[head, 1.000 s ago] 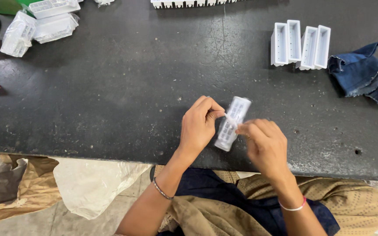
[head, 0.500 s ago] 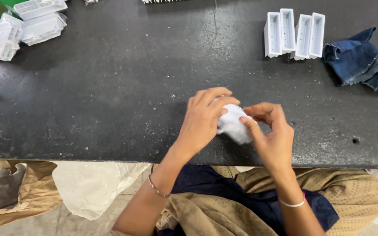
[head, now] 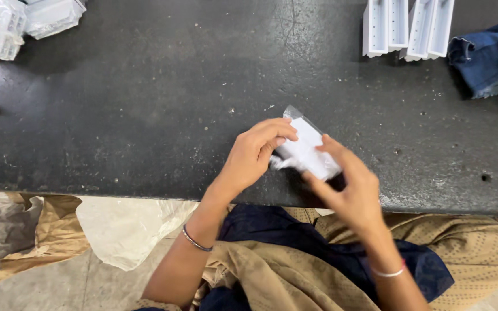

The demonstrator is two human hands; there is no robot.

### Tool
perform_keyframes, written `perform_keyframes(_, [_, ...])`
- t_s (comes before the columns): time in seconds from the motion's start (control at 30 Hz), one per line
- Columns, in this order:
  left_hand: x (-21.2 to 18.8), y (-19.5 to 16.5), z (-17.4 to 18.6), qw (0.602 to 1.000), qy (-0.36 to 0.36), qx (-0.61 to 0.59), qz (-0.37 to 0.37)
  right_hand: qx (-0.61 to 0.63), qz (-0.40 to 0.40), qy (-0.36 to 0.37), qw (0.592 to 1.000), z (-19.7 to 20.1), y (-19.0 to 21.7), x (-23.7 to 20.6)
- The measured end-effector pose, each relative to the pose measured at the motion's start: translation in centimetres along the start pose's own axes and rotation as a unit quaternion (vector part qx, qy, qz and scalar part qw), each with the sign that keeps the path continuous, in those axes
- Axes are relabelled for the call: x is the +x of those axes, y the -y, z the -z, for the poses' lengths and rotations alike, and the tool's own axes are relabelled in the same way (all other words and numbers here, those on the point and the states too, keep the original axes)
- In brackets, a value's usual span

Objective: The person sits on the floor and wraps small white plastic trays in clear plastic bags. They pick up a tray, place it into a bag, fold the bag around it, and set the wrapped unit aside. This is repeated for several trays.

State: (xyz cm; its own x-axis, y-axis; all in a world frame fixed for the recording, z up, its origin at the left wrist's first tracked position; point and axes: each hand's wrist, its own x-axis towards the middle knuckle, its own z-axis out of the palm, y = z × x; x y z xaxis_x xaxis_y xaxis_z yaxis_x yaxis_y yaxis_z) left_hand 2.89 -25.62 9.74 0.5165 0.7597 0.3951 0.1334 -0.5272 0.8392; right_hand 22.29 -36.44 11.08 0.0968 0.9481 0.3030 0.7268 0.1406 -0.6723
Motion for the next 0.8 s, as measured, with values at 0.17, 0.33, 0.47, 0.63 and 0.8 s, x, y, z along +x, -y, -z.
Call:
perform_keyframes(0.17, [1.7, -0.9, -0.5, 0.997, -0.008, 0.051, -0.06, 0.056, -0.095, 0.023, 0.994, 2.0, -1.4, 2.7])
perform_keyframes(0.33, [3.3, -1.6, -2.8, 0.986, -0.07, 0.136, -0.069, 0.033, -0.023, -0.078, 0.996, 2.2, -0.7, 3.3])
perform_keyframes(0.47, [3.7, -1.9, -2.4, 0.993, -0.047, 0.103, -0.026, -0.013, 0.012, -0.107, 0.994, 2.3, 0.3, 3.5])
perform_keyframes(0.63, [4.4, -2.8, -1.5, 0.992, -0.008, 0.124, 0.031, -0.042, 0.012, -0.073, 0.996, 2.8, 0.7, 4.5])
perform_keyframes(0.8, [5.3, -3.6, -2.1, 0.985, -0.009, 0.172, 0.013, -0.123, 0.063, -0.085, 0.987, 2.4, 0.9, 4.9])
